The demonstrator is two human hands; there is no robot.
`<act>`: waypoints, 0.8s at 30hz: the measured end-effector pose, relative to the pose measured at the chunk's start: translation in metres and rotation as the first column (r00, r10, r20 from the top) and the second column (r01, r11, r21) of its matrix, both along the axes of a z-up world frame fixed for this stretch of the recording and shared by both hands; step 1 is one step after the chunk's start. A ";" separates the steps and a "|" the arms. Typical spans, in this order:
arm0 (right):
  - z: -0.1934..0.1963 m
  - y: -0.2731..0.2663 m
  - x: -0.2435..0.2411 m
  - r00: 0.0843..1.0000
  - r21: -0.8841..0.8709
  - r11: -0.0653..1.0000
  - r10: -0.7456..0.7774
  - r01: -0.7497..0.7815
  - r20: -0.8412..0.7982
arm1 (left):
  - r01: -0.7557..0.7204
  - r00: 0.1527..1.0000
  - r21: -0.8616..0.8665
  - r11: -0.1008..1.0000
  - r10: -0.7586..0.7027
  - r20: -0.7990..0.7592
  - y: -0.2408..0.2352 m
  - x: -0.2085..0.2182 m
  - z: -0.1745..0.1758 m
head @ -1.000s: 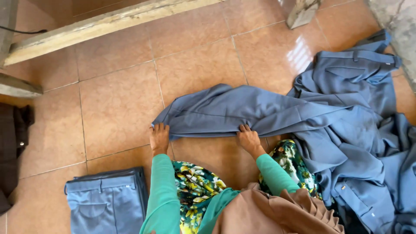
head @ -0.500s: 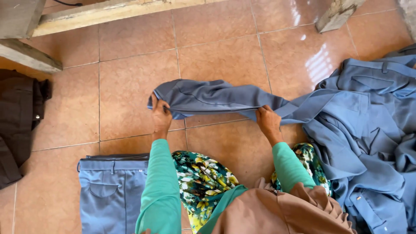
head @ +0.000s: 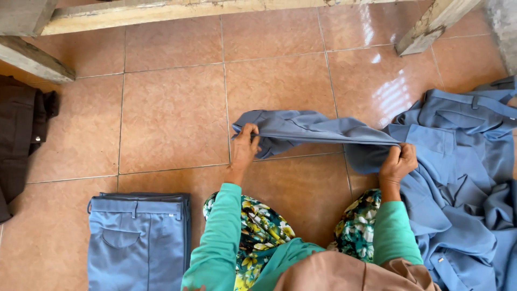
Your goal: The person sits on the floor and folds multiple pairs of blue trousers by hand. They lay each pair flat, fold the legs together, and then fold the garment into a compact rectangle before stacking it with the others.
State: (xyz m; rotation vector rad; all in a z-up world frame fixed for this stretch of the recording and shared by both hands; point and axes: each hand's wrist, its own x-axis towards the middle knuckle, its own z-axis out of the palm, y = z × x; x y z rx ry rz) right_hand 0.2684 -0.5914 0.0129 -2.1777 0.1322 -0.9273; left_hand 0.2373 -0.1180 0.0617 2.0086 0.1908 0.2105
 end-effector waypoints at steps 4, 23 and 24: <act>-0.029 -0.021 0.022 0.997 -0.045 0.997 -0.057 0.055 -0.048 | 0.082 0.995 0.304 0.949 -0.063 -0.074 -0.011 0.035 -0.064; -0.077 0.231 -0.076 0.821 -0.586 0.605 0.533 -0.538 -0.203 | -0.436 0.720 0.577 0.691 0.652 -0.237 0.166 -0.112 -0.153; -0.087 0.242 -0.081 0.829 -0.618 0.587 0.519 -0.523 -0.209 | -0.475 0.655 0.513 0.715 0.677 -0.336 0.160 -0.125 -0.166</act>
